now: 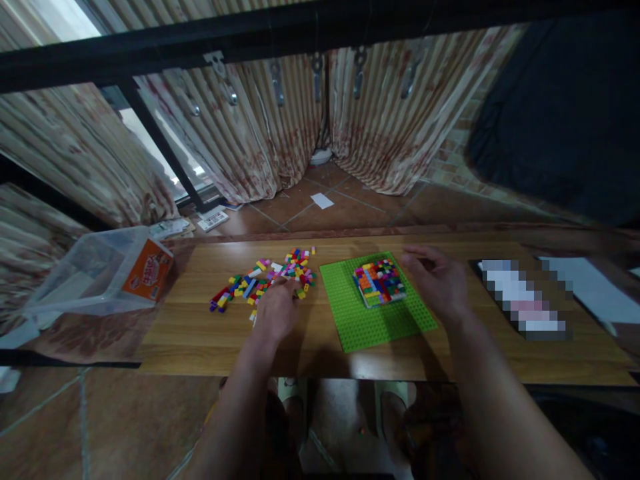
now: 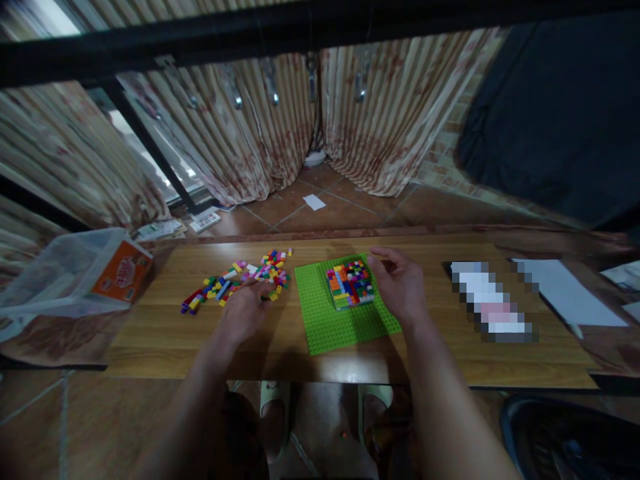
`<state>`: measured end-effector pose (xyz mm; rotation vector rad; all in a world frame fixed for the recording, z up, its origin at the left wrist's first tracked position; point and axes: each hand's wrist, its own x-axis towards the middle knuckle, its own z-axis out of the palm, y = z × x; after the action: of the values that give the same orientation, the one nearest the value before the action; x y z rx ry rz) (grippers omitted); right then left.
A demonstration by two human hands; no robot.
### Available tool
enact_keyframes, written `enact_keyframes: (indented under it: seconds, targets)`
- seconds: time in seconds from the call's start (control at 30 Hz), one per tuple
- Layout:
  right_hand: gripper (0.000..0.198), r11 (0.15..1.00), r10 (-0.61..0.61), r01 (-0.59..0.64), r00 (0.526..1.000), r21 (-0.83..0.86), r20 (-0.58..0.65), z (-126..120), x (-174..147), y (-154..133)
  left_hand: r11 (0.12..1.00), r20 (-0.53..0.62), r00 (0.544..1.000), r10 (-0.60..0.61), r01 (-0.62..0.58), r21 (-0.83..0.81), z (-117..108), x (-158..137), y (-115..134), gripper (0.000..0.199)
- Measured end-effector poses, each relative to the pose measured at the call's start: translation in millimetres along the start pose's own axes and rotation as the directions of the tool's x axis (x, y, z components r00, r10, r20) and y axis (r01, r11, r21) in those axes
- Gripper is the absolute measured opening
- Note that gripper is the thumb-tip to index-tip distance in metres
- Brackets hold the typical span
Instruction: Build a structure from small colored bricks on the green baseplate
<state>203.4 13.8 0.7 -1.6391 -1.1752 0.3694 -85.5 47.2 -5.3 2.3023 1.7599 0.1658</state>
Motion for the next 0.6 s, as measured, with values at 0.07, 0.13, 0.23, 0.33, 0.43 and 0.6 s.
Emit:
enact_keyframes:
  seconds: [0.07,0.13,0.23,0.33,0.43,0.6]
  targets:
    - [0.032,1.000,0.007,-0.007,1.000,-0.002,0.004,1.2,-0.3,0.0,1.000,0.009,1.000,0.009,-0.009,0.012,0.7,0.8,1.1,0.027]
    - [0.031,1.000,0.003,-0.003,1.000,-0.001,0.009,2.1,0.0,1.1,1.000,0.007,1.000,0.022,-0.022,0.019,1.0,1.5,2.5,0.023]
    - [0.030,1.000,-0.024,0.024,1.000,0.012,0.001,4.0,0.1,2.4,1.000,-0.010,1.000,0.017,-0.017,0.001,-1.0,2.0,2.7,0.020]
    - [0.025,0.995,-0.070,0.072,0.997,0.068,-0.023,8.3,-4.8,-3.1,0.990,-0.002,1.000,0.013,-0.013,-0.143,-6.0,2.0,2.4,0.017]
    - [0.019,0.977,-0.157,0.144,0.985,0.157,0.068,15.1,-18.9,-17.8,0.887,0.063,0.990,0.123,-0.082,-0.454,-10.7,1.0,9.1,0.015]
    - [0.017,0.944,-0.322,0.250,0.846,0.216,0.425,24.1,-47.2,-41.0,0.549,0.211,0.918,0.337,-0.010,-0.836,-14.2,-3.0,35.0,0.020]
